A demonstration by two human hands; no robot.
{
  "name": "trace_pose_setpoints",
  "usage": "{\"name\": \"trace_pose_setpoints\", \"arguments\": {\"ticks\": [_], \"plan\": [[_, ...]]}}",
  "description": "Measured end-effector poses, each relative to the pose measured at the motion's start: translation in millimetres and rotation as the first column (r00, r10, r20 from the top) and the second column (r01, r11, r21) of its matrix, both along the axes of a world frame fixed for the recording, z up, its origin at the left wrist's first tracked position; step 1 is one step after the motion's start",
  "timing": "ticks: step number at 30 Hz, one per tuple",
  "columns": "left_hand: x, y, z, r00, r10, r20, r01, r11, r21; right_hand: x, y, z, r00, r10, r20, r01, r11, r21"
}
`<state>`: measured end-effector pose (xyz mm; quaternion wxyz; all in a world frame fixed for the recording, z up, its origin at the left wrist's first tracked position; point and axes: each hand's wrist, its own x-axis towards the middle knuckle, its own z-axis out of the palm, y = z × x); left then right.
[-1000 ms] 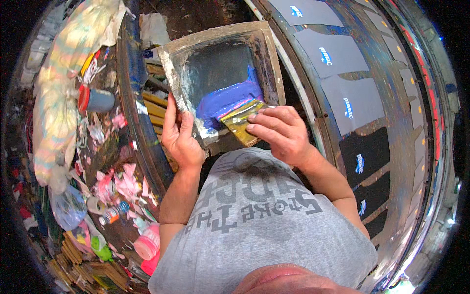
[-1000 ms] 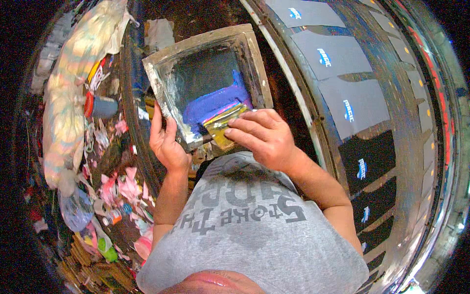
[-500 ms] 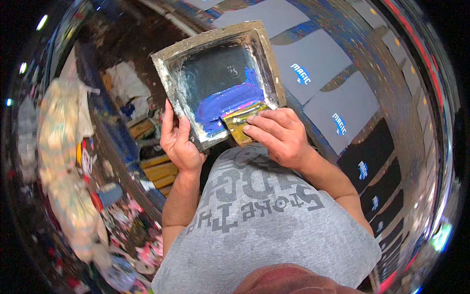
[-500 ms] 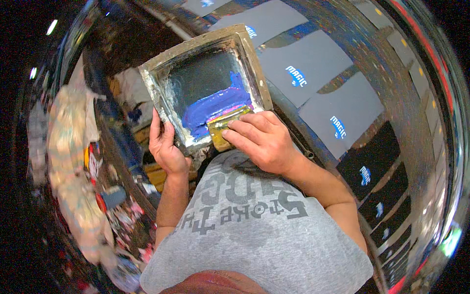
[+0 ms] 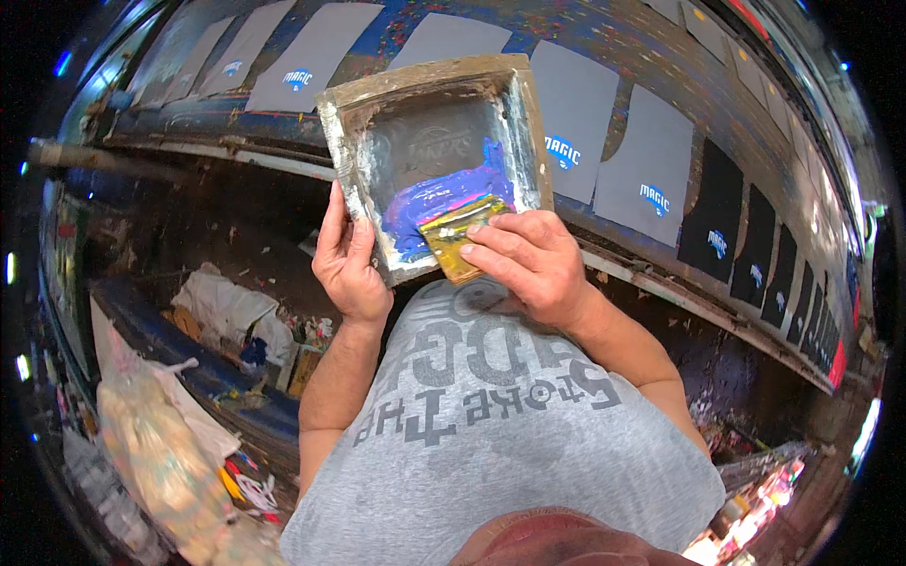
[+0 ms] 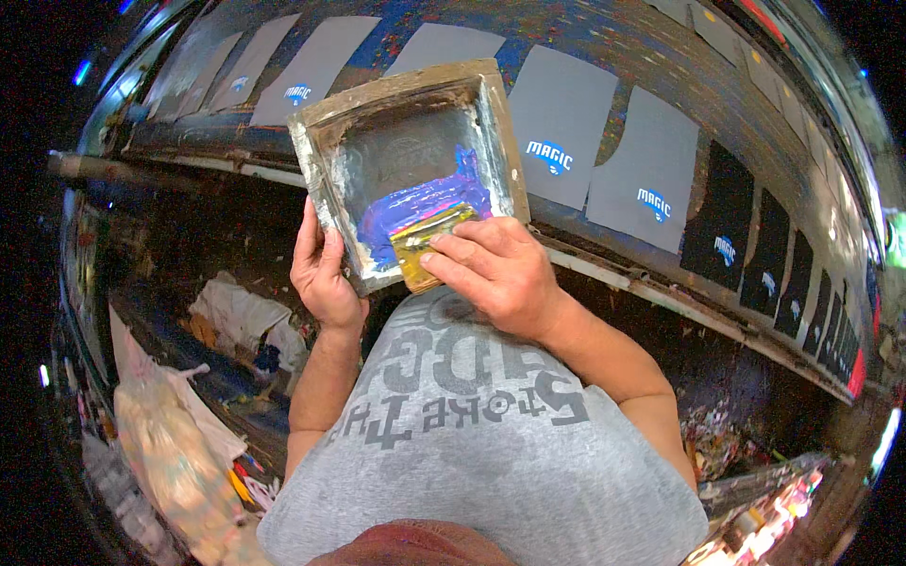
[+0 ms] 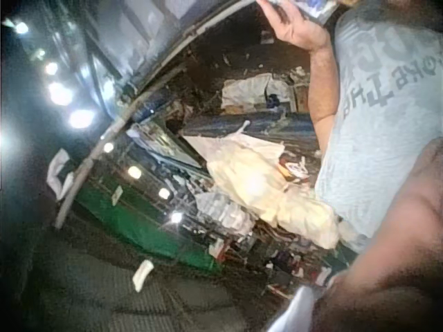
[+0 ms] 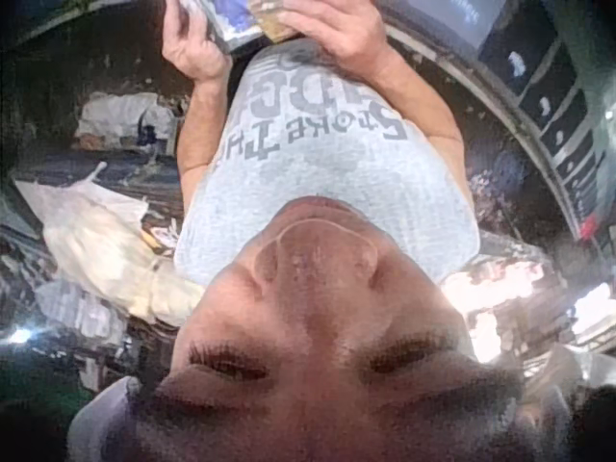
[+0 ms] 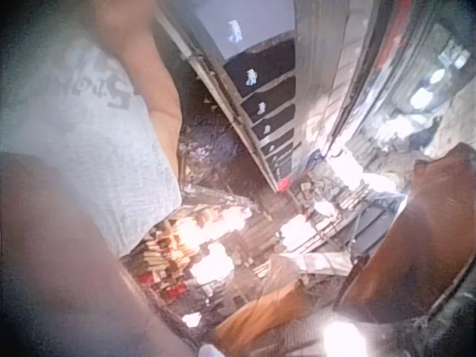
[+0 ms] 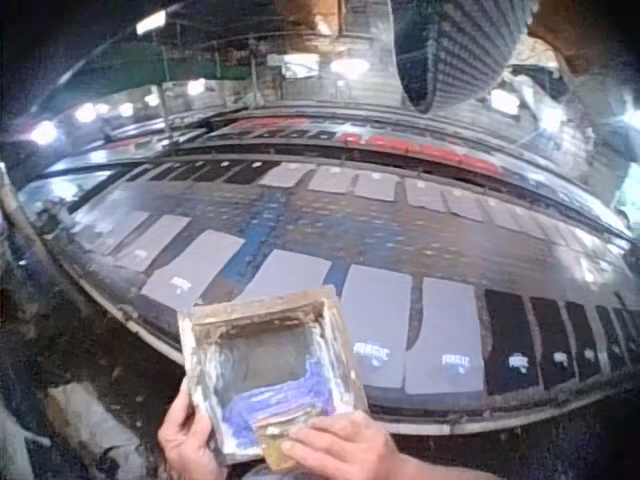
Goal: The person holds a screen printing frame and uses a squeegee to spread blue and pink ink across the mesh. They add more pink ink from a small container and continue blending the colors on the screen.
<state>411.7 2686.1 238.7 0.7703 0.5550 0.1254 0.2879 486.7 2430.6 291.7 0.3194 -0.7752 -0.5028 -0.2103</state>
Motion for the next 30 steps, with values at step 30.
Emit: {"name": "trace_pose_setpoints", "arguments": {"ticks": [30], "plan": [[-32, 48, 13, 0.971, -0.223, -0.083, 0.210, 0.967, -0.143, -86, 51, 28, 0.967, -0.252, -0.046, 0.244, 0.961, -0.129]]}}
